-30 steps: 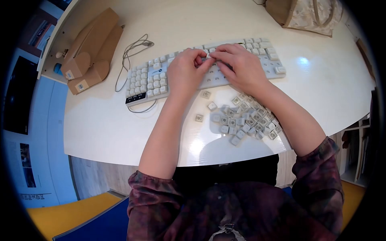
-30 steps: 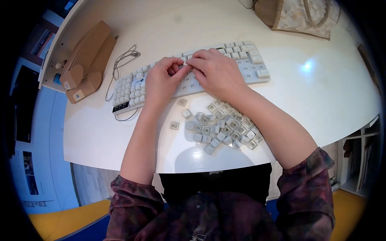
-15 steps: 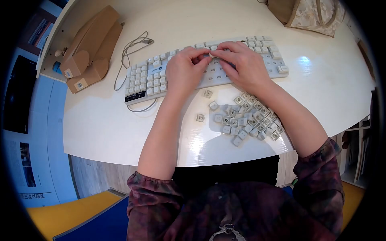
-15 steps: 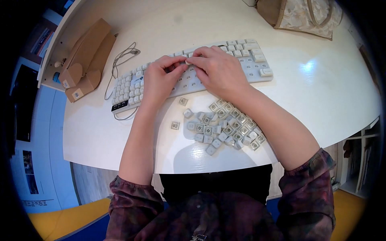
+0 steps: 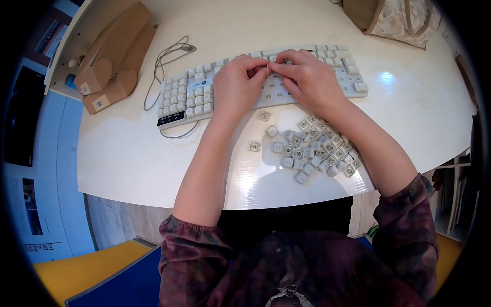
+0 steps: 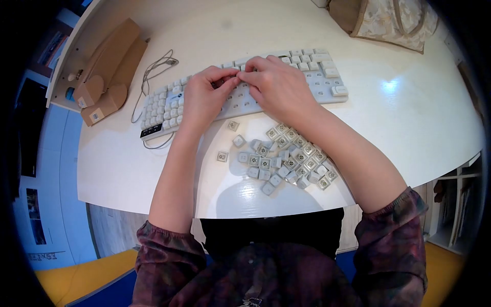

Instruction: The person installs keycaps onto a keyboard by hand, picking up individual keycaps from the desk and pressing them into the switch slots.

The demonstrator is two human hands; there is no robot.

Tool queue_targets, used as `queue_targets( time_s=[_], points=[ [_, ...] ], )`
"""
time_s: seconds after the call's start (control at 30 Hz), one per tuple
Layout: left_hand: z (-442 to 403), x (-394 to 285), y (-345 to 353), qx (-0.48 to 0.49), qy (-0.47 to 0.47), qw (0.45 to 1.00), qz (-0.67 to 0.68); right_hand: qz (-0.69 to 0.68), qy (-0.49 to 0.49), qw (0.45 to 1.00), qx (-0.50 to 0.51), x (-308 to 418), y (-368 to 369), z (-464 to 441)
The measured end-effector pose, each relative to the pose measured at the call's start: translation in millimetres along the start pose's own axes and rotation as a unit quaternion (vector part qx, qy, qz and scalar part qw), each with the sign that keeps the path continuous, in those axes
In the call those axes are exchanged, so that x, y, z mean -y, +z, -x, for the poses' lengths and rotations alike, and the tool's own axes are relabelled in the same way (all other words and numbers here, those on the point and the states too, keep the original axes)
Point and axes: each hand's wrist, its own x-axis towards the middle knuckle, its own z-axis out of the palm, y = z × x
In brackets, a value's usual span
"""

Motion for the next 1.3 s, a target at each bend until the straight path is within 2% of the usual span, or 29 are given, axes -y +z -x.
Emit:
queue_targets(
  time_s=[0.3, 0.6, 0.83, 0.93, 1.13, 1.3],
  points=[
    [1, -2, 3, -0.024, 0.014, 0.999, 0.023, -0.092, 0.082, 0.992, -0.030, -1, 0, 0],
    [2, -6, -1, -0.004, 0.030, 0.999, -0.020, -0.057, 0.042, 0.996, -0.052, -3, 3, 1],
    [0, -6, -2, 0.023, -0.006, 0.999, 0.040, -0.061, 0.063, 0.996, -0.031, -1, -1, 0],
    [-2, 2, 0, 0.000, 0.025, 1.000, 0.012, -0.068, 0.069, 0.995, -0.032, 0, -1, 0],
    [-3, 1, -1, 0.035, -0.021, 0.999, 0.028, -0.063, 0.061, 0.995, -0.041, -3, 2, 1],
    [0, -4, -1, 0.019, 0.016, 1.000, 0.007, -0.065, 0.065, 0.995, -0.034, -1, 1, 0]
  ],
)
